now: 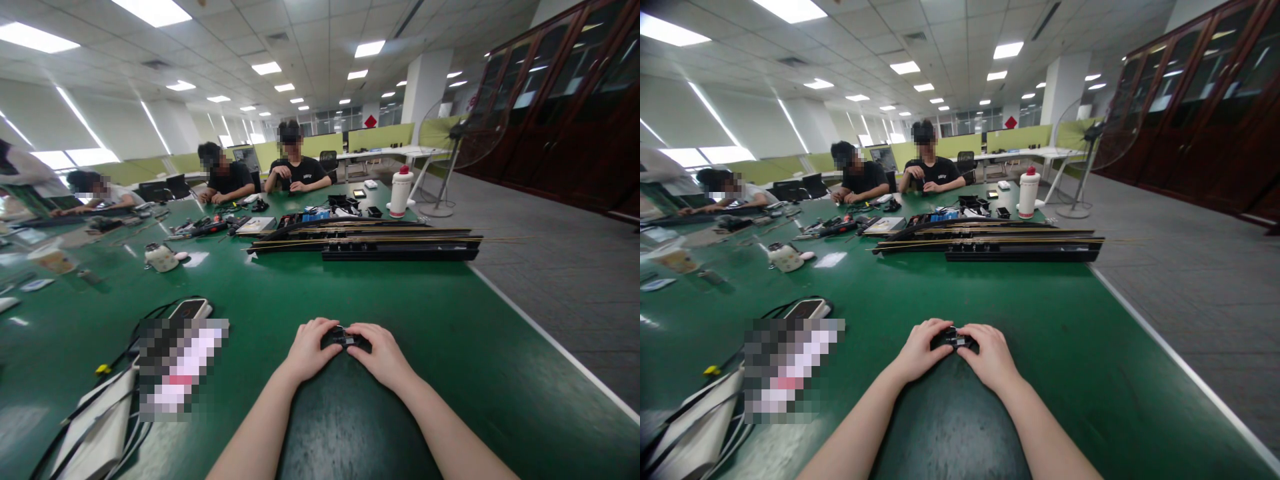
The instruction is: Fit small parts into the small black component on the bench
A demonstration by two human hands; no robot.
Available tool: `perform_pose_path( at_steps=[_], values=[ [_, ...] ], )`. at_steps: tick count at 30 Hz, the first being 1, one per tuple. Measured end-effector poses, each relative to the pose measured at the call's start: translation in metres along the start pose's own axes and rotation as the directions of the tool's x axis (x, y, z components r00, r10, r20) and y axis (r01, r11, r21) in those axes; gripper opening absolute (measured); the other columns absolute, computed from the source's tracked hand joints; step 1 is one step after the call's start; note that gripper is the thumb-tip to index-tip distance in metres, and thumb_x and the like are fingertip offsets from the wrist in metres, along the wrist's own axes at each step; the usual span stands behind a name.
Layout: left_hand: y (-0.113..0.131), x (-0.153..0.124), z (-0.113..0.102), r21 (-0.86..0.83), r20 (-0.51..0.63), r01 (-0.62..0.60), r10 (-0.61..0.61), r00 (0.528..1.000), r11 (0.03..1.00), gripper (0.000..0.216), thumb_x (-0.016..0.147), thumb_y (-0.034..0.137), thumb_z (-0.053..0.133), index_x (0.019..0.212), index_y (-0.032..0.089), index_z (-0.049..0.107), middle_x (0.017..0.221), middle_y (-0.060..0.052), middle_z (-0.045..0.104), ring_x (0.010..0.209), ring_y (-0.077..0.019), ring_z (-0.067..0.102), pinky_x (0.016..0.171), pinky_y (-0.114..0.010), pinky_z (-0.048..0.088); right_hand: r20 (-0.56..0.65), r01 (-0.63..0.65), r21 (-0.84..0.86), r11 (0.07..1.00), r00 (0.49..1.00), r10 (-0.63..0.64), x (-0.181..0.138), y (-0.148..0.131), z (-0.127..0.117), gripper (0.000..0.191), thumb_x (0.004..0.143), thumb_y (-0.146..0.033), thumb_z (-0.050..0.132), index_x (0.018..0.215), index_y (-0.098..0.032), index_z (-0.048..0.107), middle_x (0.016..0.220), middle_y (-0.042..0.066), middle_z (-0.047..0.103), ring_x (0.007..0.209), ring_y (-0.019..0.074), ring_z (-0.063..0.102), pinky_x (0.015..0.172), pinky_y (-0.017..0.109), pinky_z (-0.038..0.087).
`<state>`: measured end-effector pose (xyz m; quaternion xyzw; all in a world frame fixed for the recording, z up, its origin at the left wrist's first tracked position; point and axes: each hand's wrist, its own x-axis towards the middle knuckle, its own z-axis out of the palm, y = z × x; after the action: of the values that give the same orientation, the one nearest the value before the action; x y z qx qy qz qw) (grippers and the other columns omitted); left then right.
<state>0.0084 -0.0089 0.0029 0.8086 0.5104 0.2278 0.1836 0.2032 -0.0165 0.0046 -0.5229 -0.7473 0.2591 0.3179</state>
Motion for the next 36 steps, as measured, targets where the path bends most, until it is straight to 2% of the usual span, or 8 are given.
perform_pose_path(
  at_steps=[5, 10, 21, 36],
  values=[
    [-0.0016, 0.0, 0.0014, -0.015, -0.007, 0.008, -0.008, 1.0, 1.0, 0.043, 0.081, 0.031, 0.062, 0.123, 0.025, 0.053, 0.119, -0.005, 0.058, 0.111, -0.024, 0.051, 0.093, -0.038, 0.038, -0.038, -0.021, 0.034, 0.999, 0.999, 0.022, -0.0001, -0.0005, 0.0007, 0.043, 0.069, -0.021, 0.065, 0.112, -0.022, 0.061, 0.116, 0.007, 0.065, 0.109, 0.0245, 0.058, 0.098, 0.044, 0.04],
    [-0.0017, 0.0011, 0.002, -0.019, -0.019, 0.033, -0.033, 0.999, 0.999, 0.042, 0.083, 0.028, 0.059, 0.124, 0.024, 0.051, 0.12, -0.005, 0.058, 0.111, -0.0229, 0.052, 0.094, -0.038, 0.038, -0.066, -0.03, 0.038, 0.999, 0.997, 0.032, -0.0007, 0.001, 0.0028, 0.047, 0.069, -0.02, 0.063, 0.116, -0.022, 0.058, 0.119, 0.007, 0.063, 0.112, 0.024, 0.056, 0.1, 0.044, 0.039],
    [-0.0029, 0.0024, 0.0024, -0.012, -0.003, 0.06, -0.06, 0.998, 0.998, 0.037, 0.087, 0.029, 0.054, 0.123, 0.025, 0.054, 0.122, -0.005, 0.058, 0.114, -0.0226, 0.05, 0.096, -0.039, 0.038, -0.076, -0.06, 0.022, 0.998, 0.995, 0.062, 0.0001, 0.0015, 0.0043, 0.039, 0.074, -0.021, 0.058, 0.113, -0.019, 0.06, 0.115, 0.009, 0.065, 0.109, 0.0236, 0.057, 0.1, 0.042, 0.04],
    [-0.0062, 0.0014, 0.0037, -0.023, -0.022, 0.027, -0.027, 0.999, 0.999, 0.036, 0.088, 0.026, 0.052, 0.124, 0.025, 0.052, 0.122, -0.005, 0.058, 0.112, -0.0221, 0.051, 0.096, -0.039, 0.038, -0.089, -0.067, 0.013, 0.998, 0.994, 0.068, -0.0002, -0.0008, 0.004, 0.035, 0.077, -0.023, 0.056, 0.111, -0.019, 0.061, 0.113, 0.009, 0.066, 0.108, 0.0238, 0.058, 0.099, 0.043, 0.041]
  ],
)
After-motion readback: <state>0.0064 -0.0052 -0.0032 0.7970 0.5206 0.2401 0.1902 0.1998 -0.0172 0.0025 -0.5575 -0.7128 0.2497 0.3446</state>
